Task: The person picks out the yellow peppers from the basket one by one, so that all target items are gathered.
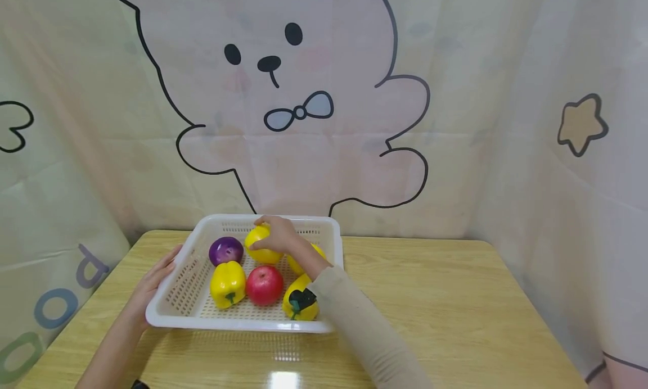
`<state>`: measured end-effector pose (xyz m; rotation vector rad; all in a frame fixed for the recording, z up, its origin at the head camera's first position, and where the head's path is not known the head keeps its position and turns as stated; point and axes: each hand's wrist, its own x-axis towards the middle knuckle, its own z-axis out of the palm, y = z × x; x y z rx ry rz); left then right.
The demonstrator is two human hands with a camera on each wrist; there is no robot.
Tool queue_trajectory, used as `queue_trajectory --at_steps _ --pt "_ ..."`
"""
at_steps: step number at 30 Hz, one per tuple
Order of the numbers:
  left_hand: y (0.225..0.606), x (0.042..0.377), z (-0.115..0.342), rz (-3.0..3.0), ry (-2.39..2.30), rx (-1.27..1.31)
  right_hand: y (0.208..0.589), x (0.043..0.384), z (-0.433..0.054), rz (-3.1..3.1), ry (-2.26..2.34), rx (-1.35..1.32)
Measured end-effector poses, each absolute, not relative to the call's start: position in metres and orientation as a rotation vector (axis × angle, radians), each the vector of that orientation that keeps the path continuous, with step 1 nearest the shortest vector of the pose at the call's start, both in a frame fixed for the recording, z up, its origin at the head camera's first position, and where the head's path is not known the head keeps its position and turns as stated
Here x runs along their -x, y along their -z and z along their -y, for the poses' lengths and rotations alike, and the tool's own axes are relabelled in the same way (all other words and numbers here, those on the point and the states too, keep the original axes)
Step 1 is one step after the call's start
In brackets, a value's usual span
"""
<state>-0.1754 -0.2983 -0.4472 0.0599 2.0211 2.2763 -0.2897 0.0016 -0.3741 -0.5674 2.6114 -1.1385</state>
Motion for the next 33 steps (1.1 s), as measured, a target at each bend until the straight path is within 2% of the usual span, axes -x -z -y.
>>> queue_trajectory --at_steps 33 --pt "0.449 0.173 0.299 -2.012 -2.315 -0.155 0.360 0.270 -0.031 -2.610 1.344 0.539"
